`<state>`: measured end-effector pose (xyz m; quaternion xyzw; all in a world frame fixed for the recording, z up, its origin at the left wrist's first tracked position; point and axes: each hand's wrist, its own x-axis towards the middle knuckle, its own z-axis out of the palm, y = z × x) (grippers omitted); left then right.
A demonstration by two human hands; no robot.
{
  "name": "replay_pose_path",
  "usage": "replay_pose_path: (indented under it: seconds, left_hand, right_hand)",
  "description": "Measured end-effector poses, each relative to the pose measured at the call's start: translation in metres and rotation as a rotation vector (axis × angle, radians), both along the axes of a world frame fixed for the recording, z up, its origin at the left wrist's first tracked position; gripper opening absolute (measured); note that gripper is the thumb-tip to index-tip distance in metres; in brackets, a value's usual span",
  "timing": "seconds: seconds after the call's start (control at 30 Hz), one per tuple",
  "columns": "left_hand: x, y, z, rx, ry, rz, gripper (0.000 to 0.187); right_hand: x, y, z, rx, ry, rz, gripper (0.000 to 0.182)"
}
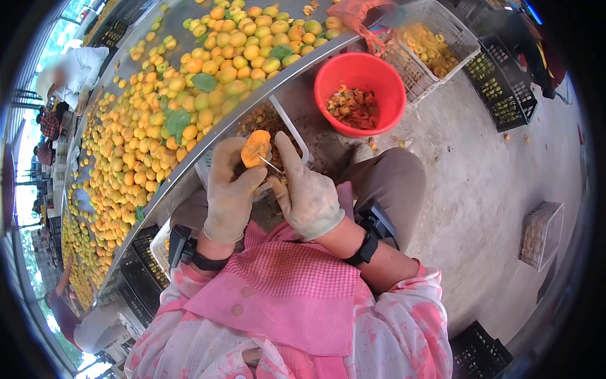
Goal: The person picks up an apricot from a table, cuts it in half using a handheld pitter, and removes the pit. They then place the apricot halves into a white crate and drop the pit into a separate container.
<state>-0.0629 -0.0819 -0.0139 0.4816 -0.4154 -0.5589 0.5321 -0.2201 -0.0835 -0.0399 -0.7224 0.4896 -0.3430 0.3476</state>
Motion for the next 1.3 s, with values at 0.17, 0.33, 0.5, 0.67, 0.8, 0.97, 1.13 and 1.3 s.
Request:
replay_pose_path:
  seconds: [0.17,0.33,0.5,0.67,0.8,0.97,1.13,1.3]
  left_hand:
    - [-0.011,-0.011,-0.006,-0.067,-0.104,0.016,0.044]
    - [-0.010,-0.016,-0.011,-0.066,-0.070,0.018,0.042]
    - [0.000,-0.009,-0.021,0.110,0.162,0.067,0.037]
    - [0.011,-0.001,-0.025,0.103,0.362,0.146,0.036]
    - [0.034,0.005,-0.010,0.160,0.331,0.129,0.044]
    - [0.057,0.017,-0.006,0.066,0.462,-0.015,0.048]
    - [0.068,0.022,-0.004,0.024,0.512,-0.083,0.049]
    - [0.067,0.021,-0.009,-0.007,0.502,-0.046,0.051]
  right_hand:
    - [-0.003,-0.014,-0.007,-0.089,-0.042,-0.006,0.072]
    - [-0.004,-0.021,-0.010,-0.027,-0.047,0.009,0.071]
    - [0.005,-0.022,-0.007,0.019,0.033,0.046,0.072]
    - [0.022,-0.020,-0.004,0.163,0.092,0.090,0.070]
    - [0.020,-0.024,-0.011,-0.031,-0.182,0.195,0.065]
    - [0.024,-0.038,0.003,-0.044,-0.189,0.291,0.063]
    - [0.035,-0.038,0.007,0.001,-0.084,0.400,0.064]
    - [0.041,-0.037,0.008,0.084,-0.179,0.438,0.067]
